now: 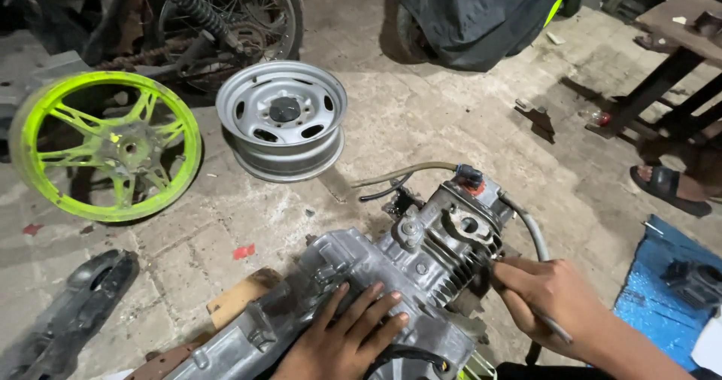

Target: Cleaning and detailing the surfaces of a disassembled motorcycle engine component using a small scraping tool.

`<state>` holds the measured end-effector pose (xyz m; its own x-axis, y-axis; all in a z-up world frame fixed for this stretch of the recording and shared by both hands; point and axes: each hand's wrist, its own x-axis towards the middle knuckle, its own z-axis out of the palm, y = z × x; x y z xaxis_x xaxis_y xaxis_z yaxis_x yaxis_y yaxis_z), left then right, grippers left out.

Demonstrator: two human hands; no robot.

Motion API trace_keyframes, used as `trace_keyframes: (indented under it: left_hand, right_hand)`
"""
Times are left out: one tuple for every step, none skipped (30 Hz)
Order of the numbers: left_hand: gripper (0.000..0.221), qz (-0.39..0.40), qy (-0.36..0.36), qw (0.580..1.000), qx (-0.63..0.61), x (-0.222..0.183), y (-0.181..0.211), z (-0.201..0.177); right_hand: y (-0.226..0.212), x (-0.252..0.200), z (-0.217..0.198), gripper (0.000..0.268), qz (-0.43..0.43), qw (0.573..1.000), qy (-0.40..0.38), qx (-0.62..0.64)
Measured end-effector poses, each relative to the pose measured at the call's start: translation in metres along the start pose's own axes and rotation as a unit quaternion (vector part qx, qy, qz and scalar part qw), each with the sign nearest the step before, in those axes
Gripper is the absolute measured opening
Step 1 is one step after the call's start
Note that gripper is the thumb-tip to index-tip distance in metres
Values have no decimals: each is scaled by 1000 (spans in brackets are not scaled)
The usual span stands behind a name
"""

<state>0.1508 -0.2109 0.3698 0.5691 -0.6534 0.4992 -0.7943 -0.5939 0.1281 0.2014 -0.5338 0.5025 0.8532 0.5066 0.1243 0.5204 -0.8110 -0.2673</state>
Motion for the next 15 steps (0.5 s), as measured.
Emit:
trace_keyframes:
  left_hand:
    - [66, 10, -19, 1000, 1, -2, -1, 3]
    - [71, 21, -38, 999, 3, -5, -2, 6]
    - [71, 22, -40, 999, 1, -5, 0, 4]
    - [69, 18, -36, 999, 4, -4, 3, 1]
    - [67, 15, -26, 999, 12, 0, 1, -1]
    - [67, 18, -25, 999, 14, 1, 1, 0]
    - [65, 16, -12, 999, 31, 0, 1, 2]
    - [64, 15, 0, 999, 47, -2, 1, 4]
    - [64, 13, -2, 999, 45, -1, 1, 3]
    - [63, 14, -16, 1000, 15, 0, 1, 3]
    - [63, 17, -32, 999, -15, 0, -1, 2]
    - [63, 17, -35, 999, -17, -2, 3, -1]
    - [62, 10, -33, 999, -12, 0, 3, -4]
    - [61, 3, -31, 999, -7, 2, 3, -6]
    - [61, 2, -33, 999, -7, 1, 1, -5]
  right_hand:
    - [2, 0, 2, 7, -29, 1000, 7, 8]
    - [4, 1, 4, 8, -58, 998, 13, 16]
    - [7, 0, 5, 8, -55, 998, 13, 18]
    - [9, -2, 6, 8, -39, 999, -20, 17]
    - [14, 1, 5, 11, -26, 998, -49, 12]
    - [10, -2, 2, 11, -26, 999, -46, 10]
    - [7, -4, 0, 9, -24, 999, -9, 26]
    - [3, -6, 0, 10, -22, 998, 27, 43]
    - [7, -4, 2, 10, -21, 999, 23, 44]
    - [11, -1, 4, 8, -27, 999, -9, 17]
    - [14, 1, 7, 8, -32, 999, -40, -8]
    - [9, 0, 4, 8, -30, 999, -42, -4]
    - [6, 2, -1, 5, -12, 999, -37, 15]
    - [2, 3, -6, 8, 5, 999, -32, 35]
    - [3, 2, -4, 8, 5, 999, -33, 37]
